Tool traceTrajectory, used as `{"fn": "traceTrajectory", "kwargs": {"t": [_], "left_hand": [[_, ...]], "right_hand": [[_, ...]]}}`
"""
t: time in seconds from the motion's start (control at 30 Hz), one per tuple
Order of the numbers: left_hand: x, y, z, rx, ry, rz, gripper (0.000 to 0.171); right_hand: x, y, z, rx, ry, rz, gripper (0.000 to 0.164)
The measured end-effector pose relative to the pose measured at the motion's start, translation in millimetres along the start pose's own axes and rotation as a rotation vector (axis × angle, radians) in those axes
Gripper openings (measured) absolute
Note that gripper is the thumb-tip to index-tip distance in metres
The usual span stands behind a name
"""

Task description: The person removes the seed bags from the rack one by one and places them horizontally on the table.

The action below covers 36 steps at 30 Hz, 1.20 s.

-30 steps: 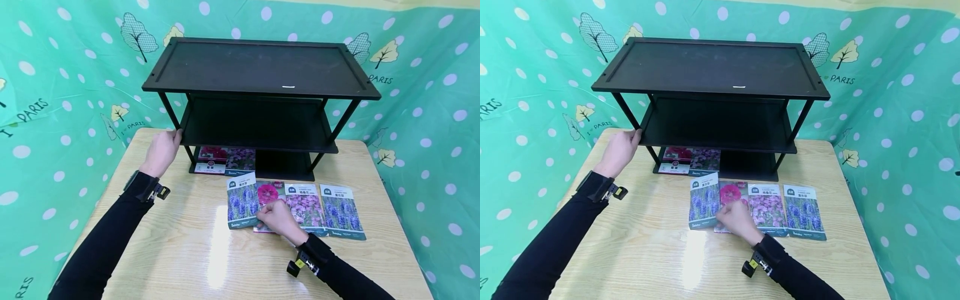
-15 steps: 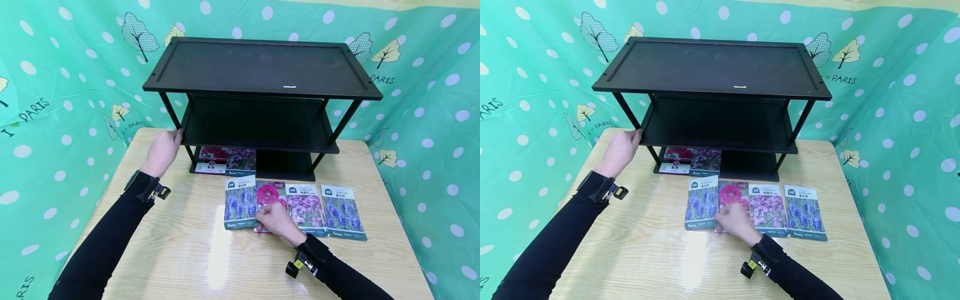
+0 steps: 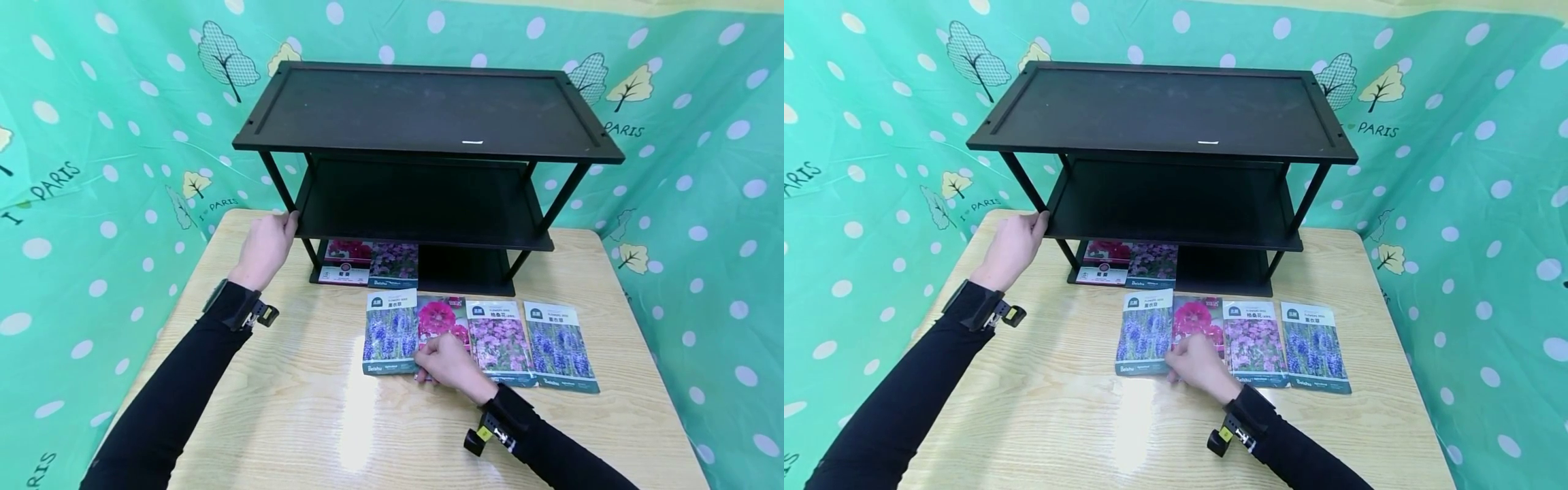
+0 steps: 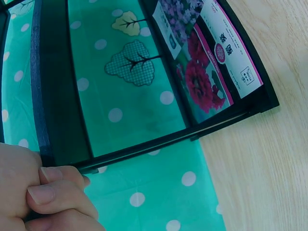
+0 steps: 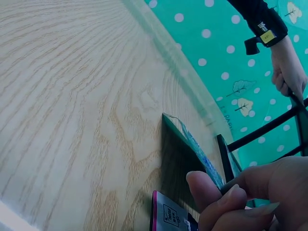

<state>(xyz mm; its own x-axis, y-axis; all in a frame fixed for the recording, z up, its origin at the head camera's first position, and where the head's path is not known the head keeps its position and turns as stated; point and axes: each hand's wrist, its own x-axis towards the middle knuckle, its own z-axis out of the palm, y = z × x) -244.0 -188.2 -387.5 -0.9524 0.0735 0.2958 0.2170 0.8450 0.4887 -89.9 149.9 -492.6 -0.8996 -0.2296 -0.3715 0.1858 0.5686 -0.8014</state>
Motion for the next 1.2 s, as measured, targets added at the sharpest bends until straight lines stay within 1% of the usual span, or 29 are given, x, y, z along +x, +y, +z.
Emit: {"fn": "traceTrajectory", "kwargs": {"t": [0.2,0.37,0.5,0.67,0.77,1.0,1.2], "left_hand": [[-0.5,-1.6,0.7,0.007,0.001,0.003,0.053],[-0.5,-2.4,0.8,0.008,0.002,-0.004,0.053],[-0.3,-2.3,0.2,0.011,-0.002,-0.013,0.053],[0.0,-2.5,0.4,0.006,-0.005,-0.014,0.053],[-0.7,-3.1,0.6,-0.009,-0.009,-0.028,0.052],[0.3,-3.0,1.8,0.001,-0.010,-0.006,0.054],[1.1,-1.0,1.1,0.010,-0.001,-0.014,0.054]], "right_hand": [[-0.4,2.5,4.0,0.031,0.012,-0.014,0.020],[-0.6,1.2,4.2,0.028,0.034,-0.014,0.017],[-0.3,-0.2,4.4,0.029,0.036,-0.002,0.018],[-0.3,-0.8,4.6,0.016,0.029,0.006,0.018],[-0.1,-0.4,4.5,0.004,0.029,-0.003,0.017],[-1.0,-1.9,3.3,-0.010,0.043,-0.005,0.017],[-0.9,-3.8,1.5,-0.046,0.027,-0.023,0.022]]}}
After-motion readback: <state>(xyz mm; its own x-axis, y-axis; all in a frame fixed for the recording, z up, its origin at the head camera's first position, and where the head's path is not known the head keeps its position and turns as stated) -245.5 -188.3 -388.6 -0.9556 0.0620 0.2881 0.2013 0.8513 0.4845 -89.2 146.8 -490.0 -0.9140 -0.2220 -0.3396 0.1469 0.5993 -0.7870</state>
